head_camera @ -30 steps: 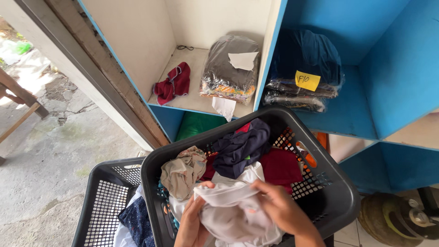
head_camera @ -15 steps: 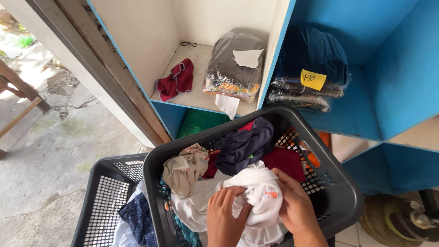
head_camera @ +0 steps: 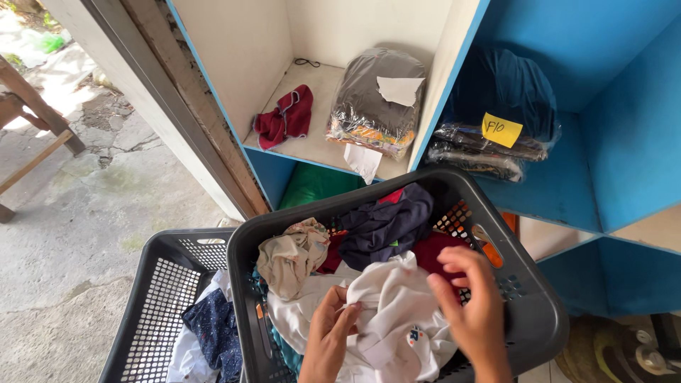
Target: The person handles various garments one by one, shaking them out and transferring them from one laundry basket to another.
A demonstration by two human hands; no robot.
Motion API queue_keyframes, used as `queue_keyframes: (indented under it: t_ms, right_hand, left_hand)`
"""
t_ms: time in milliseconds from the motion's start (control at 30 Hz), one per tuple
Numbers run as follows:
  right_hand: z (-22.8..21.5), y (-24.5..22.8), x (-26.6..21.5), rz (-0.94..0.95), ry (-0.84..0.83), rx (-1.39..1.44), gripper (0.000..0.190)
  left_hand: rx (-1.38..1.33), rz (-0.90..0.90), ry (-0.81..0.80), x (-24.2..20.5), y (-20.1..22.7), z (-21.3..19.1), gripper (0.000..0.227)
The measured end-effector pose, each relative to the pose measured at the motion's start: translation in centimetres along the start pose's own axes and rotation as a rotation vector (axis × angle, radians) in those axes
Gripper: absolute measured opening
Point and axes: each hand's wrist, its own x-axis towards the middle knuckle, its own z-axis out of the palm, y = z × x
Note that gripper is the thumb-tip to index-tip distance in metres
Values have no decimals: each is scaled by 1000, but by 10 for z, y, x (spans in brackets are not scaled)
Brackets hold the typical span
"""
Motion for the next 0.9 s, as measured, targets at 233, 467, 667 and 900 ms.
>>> queue_keyframes:
  t_ms: [233, 467, 667, 900]
  right_hand:
    - [33, -11, -19, -173, -329, -167, 23]
    - [4, 20, -9, 54, -318, -265, 18]
    - [11, -1, -14, -234, -321, -21, 36]
    - [41, 2, -35, -8, -441, -67, 19]
  left_hand:
    - [-19, 55, 55, 4, -9, 1, 18]
    - [-267, -19, 178, 1, 14, -31, 38]
    - [-213, -68, 245, 8, -4, -16, 33]
    - [-33, 195, 14, 2, -12, 3, 30]
